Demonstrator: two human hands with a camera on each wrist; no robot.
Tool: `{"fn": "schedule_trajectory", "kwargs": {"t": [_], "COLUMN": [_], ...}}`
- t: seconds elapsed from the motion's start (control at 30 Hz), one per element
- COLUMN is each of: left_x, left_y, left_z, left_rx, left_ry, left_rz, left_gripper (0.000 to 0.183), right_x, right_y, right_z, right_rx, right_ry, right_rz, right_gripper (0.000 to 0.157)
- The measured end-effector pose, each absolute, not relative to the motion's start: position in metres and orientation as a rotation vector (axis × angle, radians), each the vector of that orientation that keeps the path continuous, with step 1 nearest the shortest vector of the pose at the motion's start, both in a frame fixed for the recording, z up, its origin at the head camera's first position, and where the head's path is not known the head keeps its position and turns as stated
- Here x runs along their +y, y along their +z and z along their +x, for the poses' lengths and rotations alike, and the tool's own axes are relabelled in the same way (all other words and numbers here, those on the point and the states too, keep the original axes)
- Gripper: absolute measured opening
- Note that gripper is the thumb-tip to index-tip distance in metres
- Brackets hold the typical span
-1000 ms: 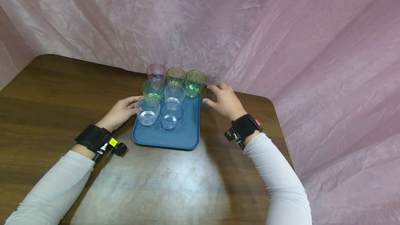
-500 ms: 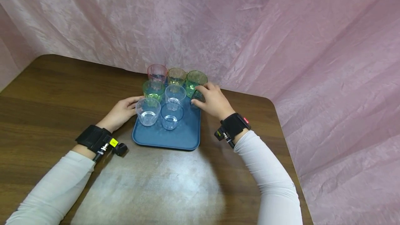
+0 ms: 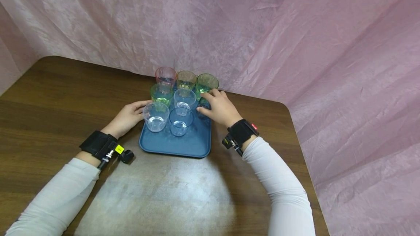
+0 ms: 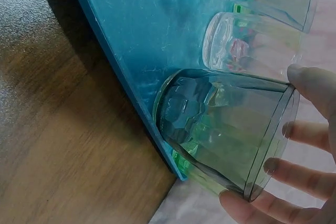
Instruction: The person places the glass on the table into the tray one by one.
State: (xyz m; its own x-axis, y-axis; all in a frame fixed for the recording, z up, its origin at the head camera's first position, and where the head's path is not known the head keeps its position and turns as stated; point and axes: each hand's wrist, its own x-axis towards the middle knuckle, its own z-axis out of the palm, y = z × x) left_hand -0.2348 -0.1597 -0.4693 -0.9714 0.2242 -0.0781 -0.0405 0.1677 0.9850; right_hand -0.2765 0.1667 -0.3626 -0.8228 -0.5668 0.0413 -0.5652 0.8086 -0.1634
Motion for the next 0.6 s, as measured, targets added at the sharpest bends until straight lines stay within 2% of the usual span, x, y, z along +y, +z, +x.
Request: {"fn": "schedule_trajectory", "kwargs": {"t": [0.6], "left_x": [-0.1594], "left_y": [-0.4686], "left_z": [-0.2346], "left_rx": [2.227], "left_ry": [1.889], "left_rz": [0.174], "left_gripper": [0.057], "right_x": [0.162], "right_y": [-0.3655], "right_z": [-0.2748], "right_rx": [2.991], "right_ry": [-0.222], "right_rz": [-0.9], "right_gripper": [0.058]}}
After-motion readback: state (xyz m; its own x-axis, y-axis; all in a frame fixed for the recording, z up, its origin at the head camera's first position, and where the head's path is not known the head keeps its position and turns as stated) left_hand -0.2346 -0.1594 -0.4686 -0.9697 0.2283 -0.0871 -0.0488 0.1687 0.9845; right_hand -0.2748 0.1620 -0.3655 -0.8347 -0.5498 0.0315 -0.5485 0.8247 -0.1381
